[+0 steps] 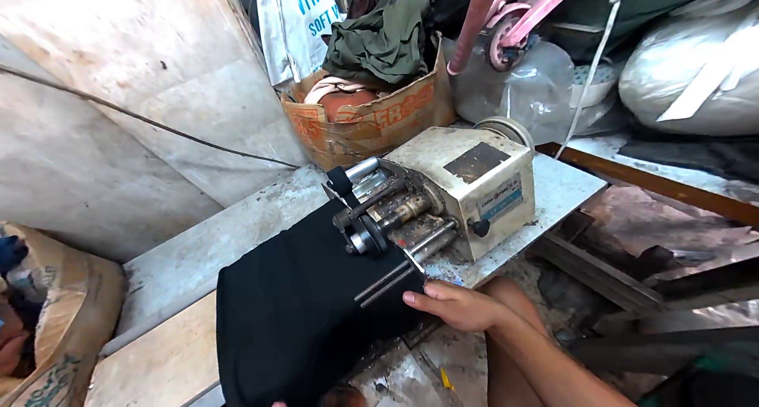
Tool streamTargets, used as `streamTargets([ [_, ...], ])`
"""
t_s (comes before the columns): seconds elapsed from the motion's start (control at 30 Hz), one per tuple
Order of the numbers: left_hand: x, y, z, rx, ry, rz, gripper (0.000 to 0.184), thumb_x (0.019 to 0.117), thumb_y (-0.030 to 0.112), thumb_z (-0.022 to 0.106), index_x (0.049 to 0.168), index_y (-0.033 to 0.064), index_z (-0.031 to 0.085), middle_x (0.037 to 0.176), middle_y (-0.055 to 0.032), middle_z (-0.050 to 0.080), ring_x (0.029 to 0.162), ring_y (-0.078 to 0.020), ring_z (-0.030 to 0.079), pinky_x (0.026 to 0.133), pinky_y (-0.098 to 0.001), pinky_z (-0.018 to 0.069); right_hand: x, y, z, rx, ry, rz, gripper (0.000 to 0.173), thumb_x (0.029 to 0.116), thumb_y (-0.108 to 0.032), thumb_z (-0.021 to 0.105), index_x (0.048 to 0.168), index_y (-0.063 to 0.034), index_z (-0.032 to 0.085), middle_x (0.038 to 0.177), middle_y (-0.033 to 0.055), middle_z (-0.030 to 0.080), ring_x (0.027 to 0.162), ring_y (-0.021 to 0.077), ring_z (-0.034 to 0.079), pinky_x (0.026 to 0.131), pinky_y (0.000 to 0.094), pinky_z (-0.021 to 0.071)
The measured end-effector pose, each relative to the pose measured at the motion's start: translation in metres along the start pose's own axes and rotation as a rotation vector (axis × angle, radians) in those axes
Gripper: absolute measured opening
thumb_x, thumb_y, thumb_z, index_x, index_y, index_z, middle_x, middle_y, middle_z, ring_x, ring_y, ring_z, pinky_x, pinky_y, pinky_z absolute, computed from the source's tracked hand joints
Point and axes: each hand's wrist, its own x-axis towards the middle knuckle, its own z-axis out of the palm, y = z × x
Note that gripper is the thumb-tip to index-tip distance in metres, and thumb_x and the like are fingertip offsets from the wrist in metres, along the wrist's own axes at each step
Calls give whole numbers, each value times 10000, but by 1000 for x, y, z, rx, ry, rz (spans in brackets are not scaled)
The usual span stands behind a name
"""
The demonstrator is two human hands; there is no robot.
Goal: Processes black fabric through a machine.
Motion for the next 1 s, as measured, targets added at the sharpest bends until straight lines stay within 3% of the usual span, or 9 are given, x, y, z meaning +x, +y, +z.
streamTargets([
  [0.13,-1,-4,14,230,19,-11,302,922,54,722,1150,243,663,1059,136,758,1016,-6,700,931,-245,585,0,0,0,24,0,-16,417,1102,-384,405,1015,-79,677,946,-26,700,945,7,654,865,260,539],
  [0.27,1,-7,2,49,3,47,265,980,104,659,1216,224,668,1145,59,743,1099,-69,685,998,-307,556,1,1,0,12,-13,-8,437,1102,-399,399,999,-78,678,942,-19,700,948,12,652,862,268,534],
  [0.4,0,-5,6,263,-54,-17,259,961,126,694,1168,273,642,1066,152,752,1001,8,696,912,-222,578,1,0,0,13,-8,-9,431,1102,-390,402,1032,-69,681,962,-14,704,967,13,653,882,274,537],
  [0.5,5,-9,-8,54,-68,36,296,1003,155,636,1285,243,644,1194,76,726,1131,-52,665,1016,-300,541,1,0,0,3,-9,0,438,1098,-410,407,1010,-75,676,938,-15,698,941,18,654,861,278,537],
  [0.63,3,-8,-3,330,-40,9,267,970,62,662,1194,202,622,1084,130,740,1009,-17,693,918,-246,581,1,1,0,8,-21,-15,439,1101,-399,405,1013,-66,678,942,-11,698,946,19,654,865,276,537],
  [0.7,3,-10,-7,152,-50,26,292,983,166,673,1263,248,660,1160,98,734,1081,-38,680,972,-277,564,1,-1,-2,-11,-32,9,450,1096,-421,403,973,-78,668,896,-22,680,896,11,642,817,266,529],
  [0.8,6,-11,-7,168,19,45,277,990,63,628,1235,193,623,1133,87,735,1069,-47,683,971,-284,563,2,-2,-1,-27,-31,43,462,1091,-440,400,899,-93,637,816,-33,633,803,7,609,731,250,498],
  [0.9,2,-6,5,263,-38,0,244,970,92,676,1175,222,655,1091,122,750,1036,-15,692,946,-253,574,1,-2,-1,-14,-20,29,437,1095,-415,407,924,-92,647,845,-37,648,840,-2,618,766,244,505],
  [1.0,6,-8,-10,47,-25,34,306,1000,168,644,1300,228,634,1207,67,719,1139,-64,663,1024,-320,541,1,-2,-1,1,-16,13,435,1098,-405,404,971,-84,669,905,-31,689,912,1,647,830,255,530],
])
